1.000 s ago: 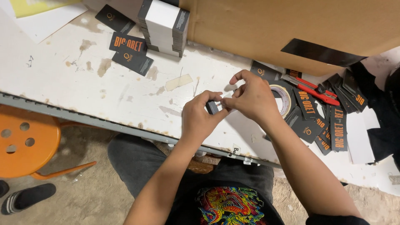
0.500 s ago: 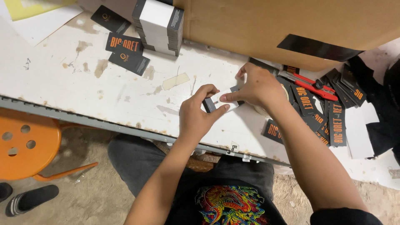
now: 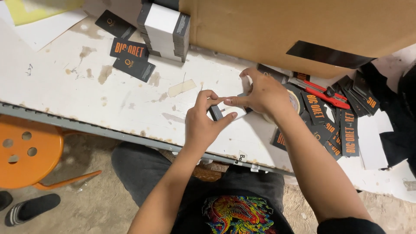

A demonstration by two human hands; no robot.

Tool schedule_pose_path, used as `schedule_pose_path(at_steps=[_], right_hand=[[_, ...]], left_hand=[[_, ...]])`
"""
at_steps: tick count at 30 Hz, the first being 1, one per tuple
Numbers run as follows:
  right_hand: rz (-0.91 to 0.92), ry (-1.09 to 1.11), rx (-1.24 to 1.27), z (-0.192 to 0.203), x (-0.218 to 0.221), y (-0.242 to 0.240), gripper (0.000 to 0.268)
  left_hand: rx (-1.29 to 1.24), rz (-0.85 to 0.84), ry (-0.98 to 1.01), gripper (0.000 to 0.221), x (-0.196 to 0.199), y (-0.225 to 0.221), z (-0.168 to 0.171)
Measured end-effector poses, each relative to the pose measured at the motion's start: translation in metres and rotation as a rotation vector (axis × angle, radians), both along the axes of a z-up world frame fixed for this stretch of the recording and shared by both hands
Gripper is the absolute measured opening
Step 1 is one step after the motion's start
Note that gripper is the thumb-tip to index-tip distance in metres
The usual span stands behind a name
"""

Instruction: Bundling small printed cards into stacks using adhesive tape.

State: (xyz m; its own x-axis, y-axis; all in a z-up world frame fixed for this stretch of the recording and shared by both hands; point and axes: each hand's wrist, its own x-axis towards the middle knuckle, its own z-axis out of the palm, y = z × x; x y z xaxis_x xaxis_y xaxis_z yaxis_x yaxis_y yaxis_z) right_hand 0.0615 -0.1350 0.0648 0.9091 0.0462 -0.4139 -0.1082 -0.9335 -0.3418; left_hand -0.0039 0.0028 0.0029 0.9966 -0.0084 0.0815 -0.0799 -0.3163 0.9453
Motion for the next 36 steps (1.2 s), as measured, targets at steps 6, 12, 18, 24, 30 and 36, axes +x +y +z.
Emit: schedule_pose_path(at_steps=[6,12,18,24,30,36], right_hand=[[0.071,0.102,0.033,-0.008,0.002,-0.003,0.027],[0.203,0.063,0.085,0.005,-0.001,-0.006,0.028],[0.231,0.071,-0.046,-0.005,0.004,-0.004,0.05],[0.493,-0.123,-0.109,-0.006,-0.008,-0.018,0.032],[0.681,-0.429,0.179,-0.022,-0.039,-0.036,0.032],[0.574,-0.598,0.273,-0.042,-0.06,-0.043,0.034]], left_hand=[[0.005,-0.016,0.052,0.046,-0.002,0.0,0.003],[-0.006,-0.023,0.074,0.047,-0.006,0.0,0.011],[-0.01,-0.021,0.083,0.053,-0.007,0.0,0.006],[-0.004,-0.031,0.018,0.053,-0.01,-0.002,0.006],[0.226,-0.145,-0.306,0.053,-0.023,-0.003,0.002],[0.247,-0.169,-0.249,0.045,-0.024,0.006,-0.007]])
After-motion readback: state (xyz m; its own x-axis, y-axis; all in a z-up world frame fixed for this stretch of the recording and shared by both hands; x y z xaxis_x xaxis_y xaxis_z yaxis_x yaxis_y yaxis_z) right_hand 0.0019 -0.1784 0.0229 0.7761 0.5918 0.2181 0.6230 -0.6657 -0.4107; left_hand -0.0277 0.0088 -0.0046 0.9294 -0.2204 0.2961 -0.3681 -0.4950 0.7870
